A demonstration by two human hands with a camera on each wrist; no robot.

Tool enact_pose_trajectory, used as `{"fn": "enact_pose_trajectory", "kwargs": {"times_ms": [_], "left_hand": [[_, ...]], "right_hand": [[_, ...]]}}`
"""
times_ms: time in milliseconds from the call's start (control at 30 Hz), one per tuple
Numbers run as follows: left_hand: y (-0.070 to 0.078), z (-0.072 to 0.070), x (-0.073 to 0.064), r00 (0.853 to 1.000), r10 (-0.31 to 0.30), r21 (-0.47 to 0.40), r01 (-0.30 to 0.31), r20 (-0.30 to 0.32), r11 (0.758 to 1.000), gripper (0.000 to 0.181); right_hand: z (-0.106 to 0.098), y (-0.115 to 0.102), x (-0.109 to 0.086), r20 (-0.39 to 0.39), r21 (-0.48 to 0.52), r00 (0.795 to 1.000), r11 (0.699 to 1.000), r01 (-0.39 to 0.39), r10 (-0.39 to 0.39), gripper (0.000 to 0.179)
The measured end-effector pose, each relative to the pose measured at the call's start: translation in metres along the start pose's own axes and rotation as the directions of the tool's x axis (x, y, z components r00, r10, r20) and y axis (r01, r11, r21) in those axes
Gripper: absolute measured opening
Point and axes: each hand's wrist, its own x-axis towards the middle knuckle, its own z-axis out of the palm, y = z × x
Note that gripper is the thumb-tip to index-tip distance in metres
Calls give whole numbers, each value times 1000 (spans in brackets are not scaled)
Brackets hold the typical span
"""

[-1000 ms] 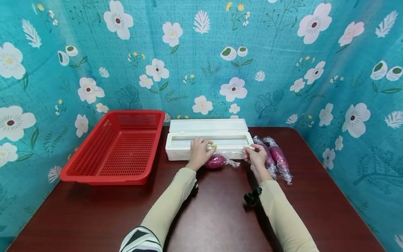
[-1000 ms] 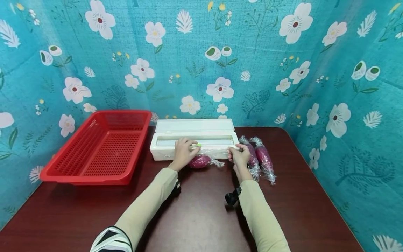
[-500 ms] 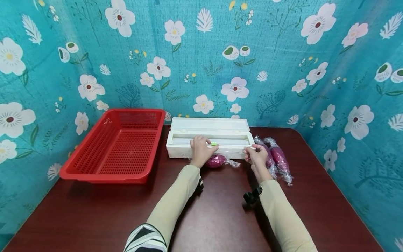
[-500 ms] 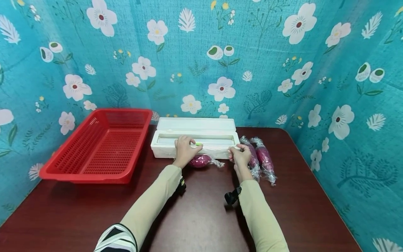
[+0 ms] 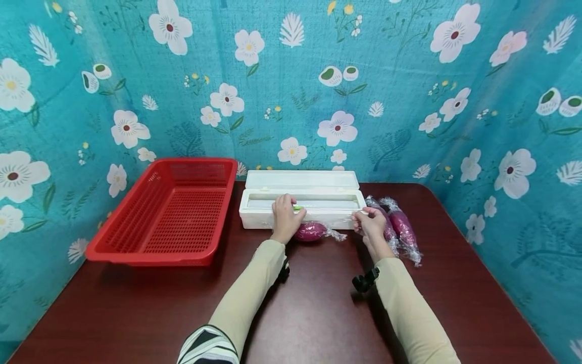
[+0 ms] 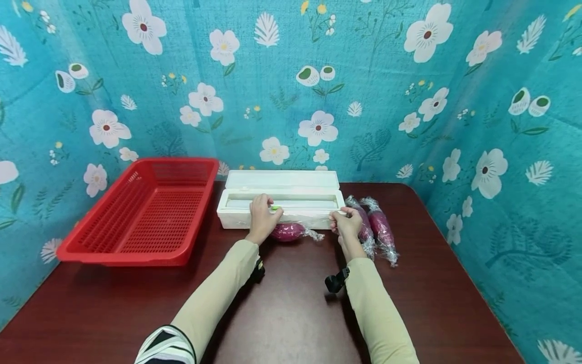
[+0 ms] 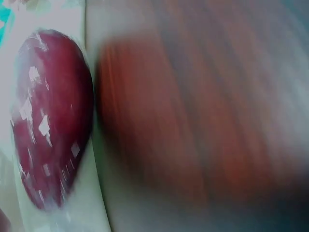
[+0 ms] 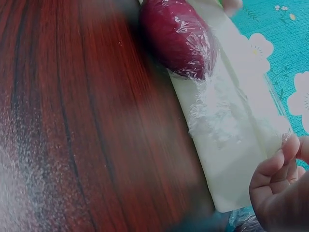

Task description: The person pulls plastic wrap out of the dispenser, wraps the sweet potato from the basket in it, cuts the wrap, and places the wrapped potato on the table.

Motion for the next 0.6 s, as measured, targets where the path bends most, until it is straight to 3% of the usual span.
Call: {"fn": "enact_pose_trajectory", "kwargs": {"times_ms": [200, 300, 533, 600], "left_hand": [[-12, -14, -3, 999, -32, 13, 32, -40, 999, 19], [-17, -23, -4, 991, -97, 49, 102, -90, 994, 21], [-26, -42, -6, 950, -251, 129, 277, -186, 952, 41], [-27, -47, -7, 928, -322, 124, 348, -189, 929, 55]], "right_hand": [[2, 1, -1, -11, 3, 1000, 1000, 8, -8, 30], [2, 1, -2, -3, 7, 1000, 1000, -1, 1, 29], [1, 0, 0, -19, 31, 1000, 1000, 6, -5, 29], [2, 1, 0, -15, 32, 1000, 999, 2, -1, 29]]}}
